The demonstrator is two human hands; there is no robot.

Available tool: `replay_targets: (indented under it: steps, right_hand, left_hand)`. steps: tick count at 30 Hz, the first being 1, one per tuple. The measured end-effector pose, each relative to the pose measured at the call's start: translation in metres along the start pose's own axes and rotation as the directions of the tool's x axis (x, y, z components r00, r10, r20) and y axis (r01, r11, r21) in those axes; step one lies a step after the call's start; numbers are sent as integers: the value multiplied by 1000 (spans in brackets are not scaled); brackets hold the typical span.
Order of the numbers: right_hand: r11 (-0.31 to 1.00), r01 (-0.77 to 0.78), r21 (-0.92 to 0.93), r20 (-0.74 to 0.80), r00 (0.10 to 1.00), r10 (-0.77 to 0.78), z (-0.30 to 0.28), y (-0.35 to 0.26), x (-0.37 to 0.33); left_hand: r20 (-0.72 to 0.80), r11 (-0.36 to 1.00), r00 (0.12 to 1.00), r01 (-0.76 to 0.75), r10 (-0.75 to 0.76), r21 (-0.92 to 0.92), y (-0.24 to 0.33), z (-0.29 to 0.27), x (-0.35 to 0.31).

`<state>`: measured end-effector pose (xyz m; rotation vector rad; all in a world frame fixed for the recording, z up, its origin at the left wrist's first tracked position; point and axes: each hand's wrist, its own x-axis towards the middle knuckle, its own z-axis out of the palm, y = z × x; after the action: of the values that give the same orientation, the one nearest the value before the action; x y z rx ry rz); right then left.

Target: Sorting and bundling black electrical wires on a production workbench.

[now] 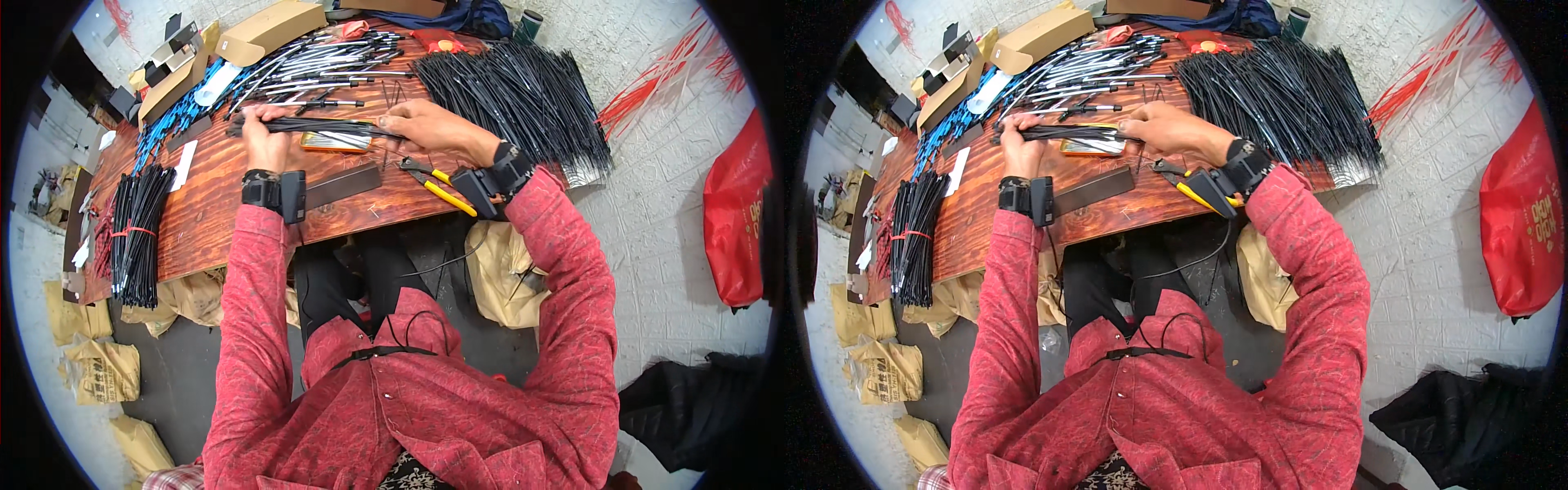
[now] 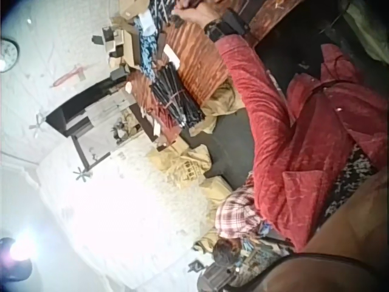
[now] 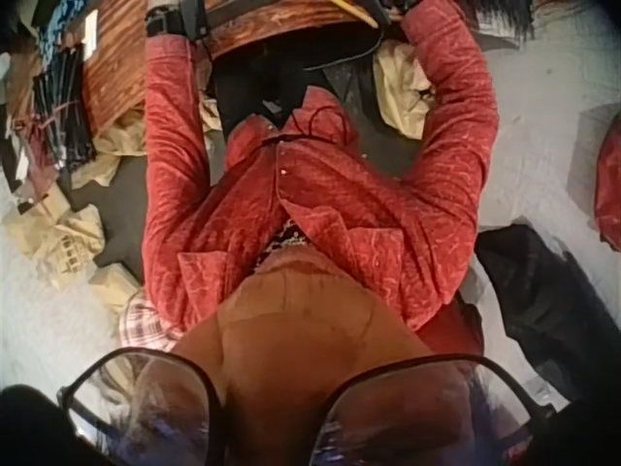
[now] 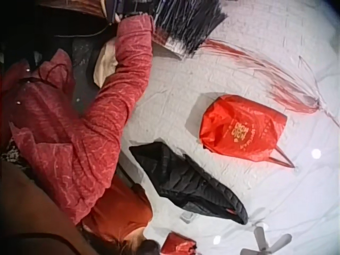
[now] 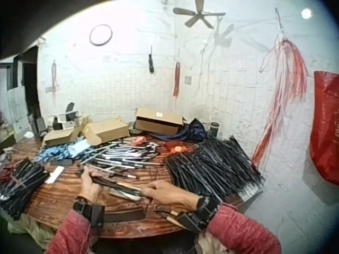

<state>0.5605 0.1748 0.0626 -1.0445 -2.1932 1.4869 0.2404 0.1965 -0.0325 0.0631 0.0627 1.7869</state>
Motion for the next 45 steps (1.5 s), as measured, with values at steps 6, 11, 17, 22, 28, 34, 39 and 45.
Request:
replay_targets:
  steps: [6, 11, 17, 22, 28, 34, 39, 45]
  right_hand:
    - [933, 73, -352, -132, 983, -127, -19, 51, -33]
    - [570, 161, -805, -89, 919, -385, 22, 92, -59]
    - [603, -56, -796, -292, 907, -302, 21, 110, -53]
    - [653, -135, -745, -411, 864, -291, 7, 112, -55]
    - [713, -69, -698, -390, 872, -297, 4, 92, -63]
    - [745, 0, -667, -384, 857, -343, -2, 84, -72]
    - [801, 13, -599, -391, 868, -306, 2, 97, -85]
    - [898, 51, -437, -416, 874, -252, 9, 97, -97]
  left_hand:
    - [-101, 981, 976, -194, 194, 13, 61, -11, -15]
    - [-173, 970, 954, -242, 243, 25, 69, -18, -32]
    - [-181, 971, 954, -235, 239, 46, 58, -13, -41]
    - [-107, 956, 954, -265, 279, 127, 62, 9, -50]
    - [357, 909, 923, -267, 145, 321, 31, 92, -65]
    - [650, 712, 758, -491, 63, 503, -64, 172, -105]
    - [663, 416, 743, -577, -89, 703, -139, 135, -129]
    - [497, 528, 842, -329, -212, 783, -165, 121, -123]
